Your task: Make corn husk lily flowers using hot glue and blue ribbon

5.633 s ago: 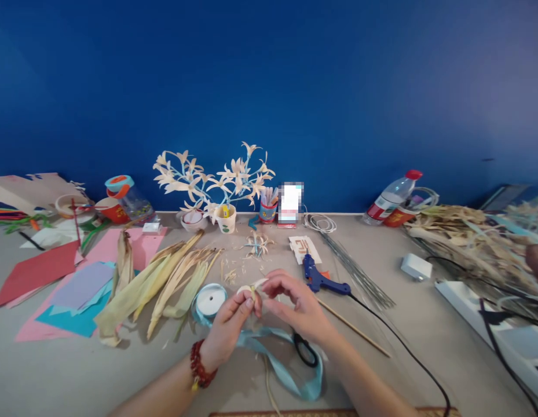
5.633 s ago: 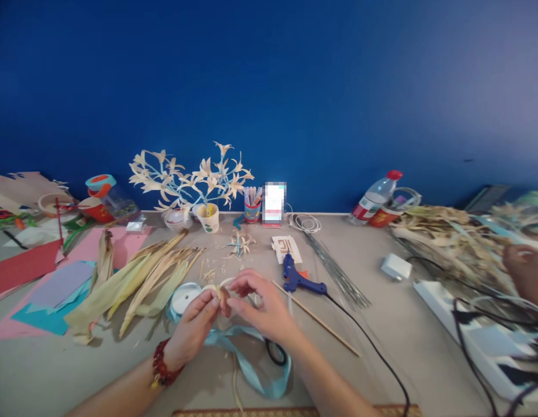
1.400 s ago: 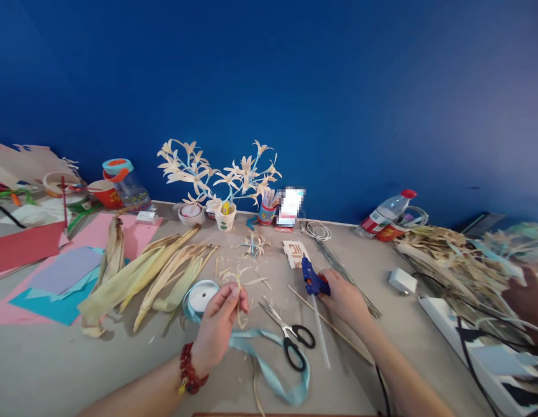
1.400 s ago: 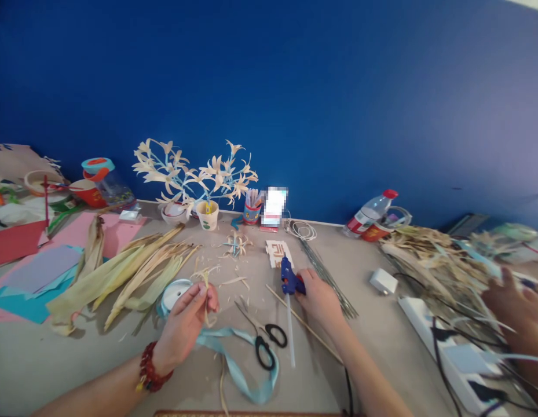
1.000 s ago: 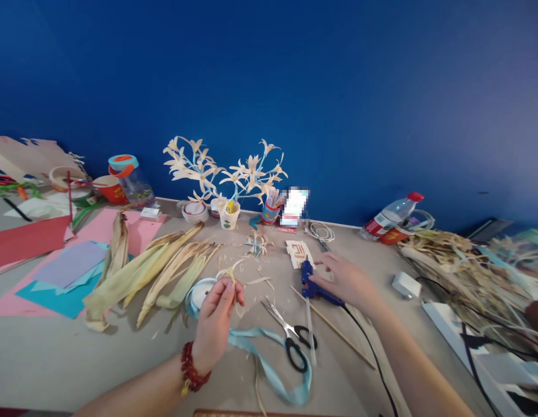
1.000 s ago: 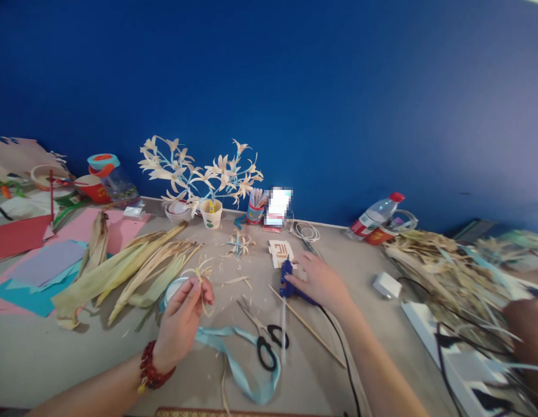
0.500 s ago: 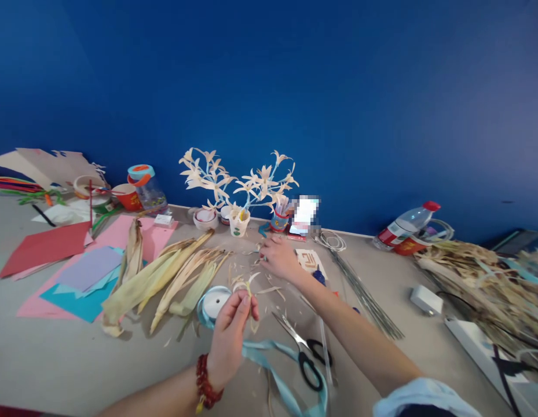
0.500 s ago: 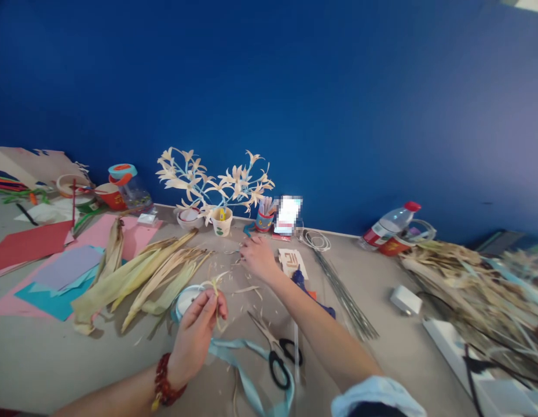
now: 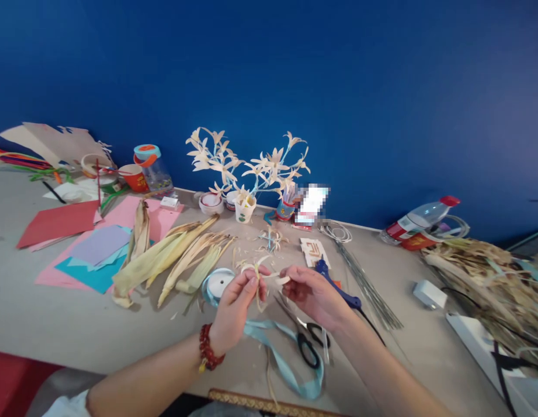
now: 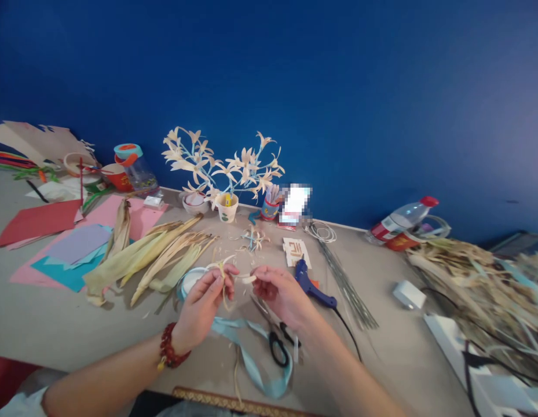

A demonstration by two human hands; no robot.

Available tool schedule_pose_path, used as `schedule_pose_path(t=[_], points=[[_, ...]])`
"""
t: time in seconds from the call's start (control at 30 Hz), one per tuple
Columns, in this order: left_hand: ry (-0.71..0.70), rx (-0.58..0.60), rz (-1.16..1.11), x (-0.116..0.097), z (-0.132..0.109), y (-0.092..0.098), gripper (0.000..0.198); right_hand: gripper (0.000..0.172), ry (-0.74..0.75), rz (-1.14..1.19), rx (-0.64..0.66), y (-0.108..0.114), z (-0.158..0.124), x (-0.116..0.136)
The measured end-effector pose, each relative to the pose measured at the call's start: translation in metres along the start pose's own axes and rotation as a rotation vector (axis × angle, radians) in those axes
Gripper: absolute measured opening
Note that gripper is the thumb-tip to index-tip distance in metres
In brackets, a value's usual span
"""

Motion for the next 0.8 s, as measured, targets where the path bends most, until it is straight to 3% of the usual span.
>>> schedule_pose_path(t=[0.1, 0.3, 0.4, 0.57, 0.8], points=[[0.06, 0.099, -0.011, 0.004, -0.002, -0.005, 0.02, 0.021, -0.182, 0.327, -0.013, -0.012, -0.015, -0.019], [0.146, 0.159, -0.102, 0.011, -0.004, -0.008, 0.018, 0.016, -0.1, 0.382, 0.023, -0.02, -0.02, -0.025], [0.198, 0.183, -0.184, 0.01, -0.005, -0.012, 0.018, 0.018, 0.037, 0.291, 0.008, -0.018, -0.024, -0.022], [0.329, 0.229, -0.316, 0.012, -0.008, -0.018, 0.019, 0.015, 0.422, 0.098, 0.08, -0.025, -0.03, -0.006], [0.422, 0.207, -0.34, 0.016, -0.01, -0.017, 0.019, 0.008, 0.612, -0.179, 0.077, -0.02, -0.028, 0.001]])
Point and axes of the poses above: each hand's wrist, its own z-axis towards the middle knuckle, its own y-axis out of the back of the hand, x = y × z, the point moved 5 cm from there along z, towards the middle knuckle, and after that the axes turned 3 degrees about -x, right-handed, at the moved point
